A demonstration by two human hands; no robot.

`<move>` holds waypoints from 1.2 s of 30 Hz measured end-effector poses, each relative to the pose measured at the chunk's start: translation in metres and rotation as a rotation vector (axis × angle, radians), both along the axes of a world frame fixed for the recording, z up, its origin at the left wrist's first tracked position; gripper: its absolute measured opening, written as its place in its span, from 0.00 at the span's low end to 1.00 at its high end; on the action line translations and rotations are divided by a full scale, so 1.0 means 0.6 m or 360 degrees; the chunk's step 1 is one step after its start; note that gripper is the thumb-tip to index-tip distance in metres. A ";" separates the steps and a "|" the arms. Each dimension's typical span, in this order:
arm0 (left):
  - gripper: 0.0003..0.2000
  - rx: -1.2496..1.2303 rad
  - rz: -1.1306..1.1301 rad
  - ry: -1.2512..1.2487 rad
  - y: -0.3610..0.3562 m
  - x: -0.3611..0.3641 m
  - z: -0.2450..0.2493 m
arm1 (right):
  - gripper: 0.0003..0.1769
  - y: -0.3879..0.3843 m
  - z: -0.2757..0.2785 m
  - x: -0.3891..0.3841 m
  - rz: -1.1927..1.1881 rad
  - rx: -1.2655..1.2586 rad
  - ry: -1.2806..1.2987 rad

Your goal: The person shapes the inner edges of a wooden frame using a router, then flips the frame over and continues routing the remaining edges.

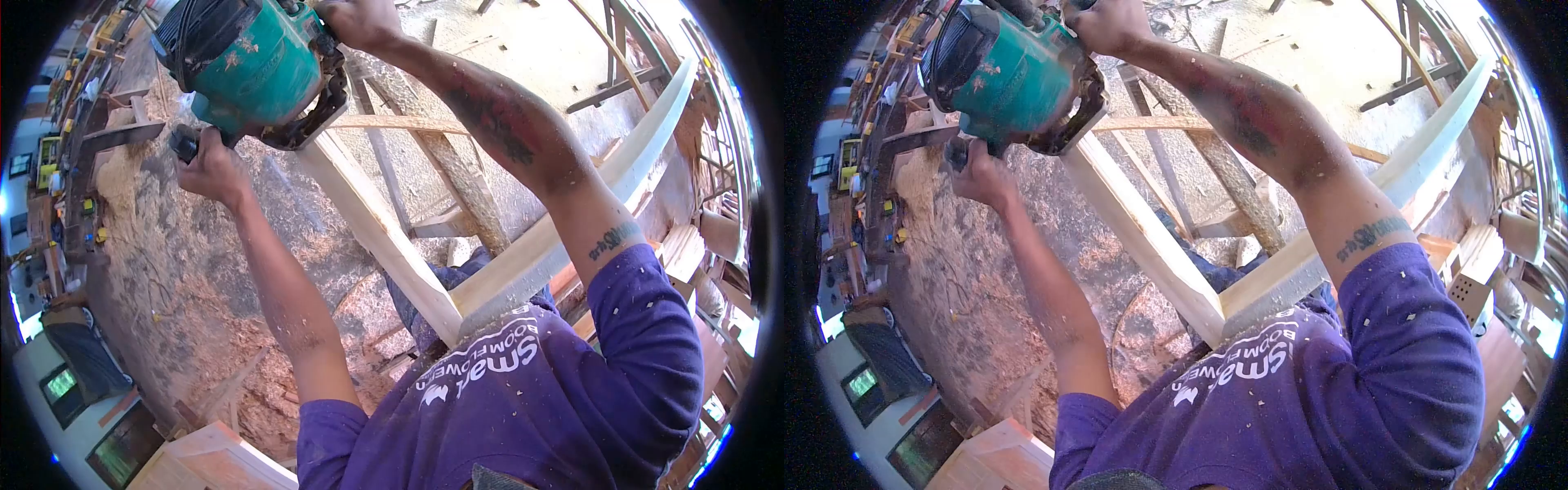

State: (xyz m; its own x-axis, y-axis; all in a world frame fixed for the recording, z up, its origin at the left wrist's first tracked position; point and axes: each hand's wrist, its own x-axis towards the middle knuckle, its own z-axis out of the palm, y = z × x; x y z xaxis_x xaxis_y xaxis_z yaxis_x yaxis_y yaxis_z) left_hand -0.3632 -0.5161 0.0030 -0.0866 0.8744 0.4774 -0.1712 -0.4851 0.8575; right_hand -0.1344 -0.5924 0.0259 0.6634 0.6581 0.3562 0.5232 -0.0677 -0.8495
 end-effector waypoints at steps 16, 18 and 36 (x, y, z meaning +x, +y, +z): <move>0.08 0.0006 0.0065 0.0130 0.048 0.012 -0.002 | 0.11 0.056 -0.020 0.031 -0.0067 -0.0216 -0.0343; 0.08 -0.0130 0.0115 0.0262 0.051 0.010 -0.001 | 0.13 0.062 -0.026 0.034 -0.0101 -0.0204 -0.0696; 0.09 -0.0054 0.0173 0.0220 0.131 0.037 -0.011 | 0.07 0.135 -0.047 0.066 -0.0214 -0.0212 -0.1420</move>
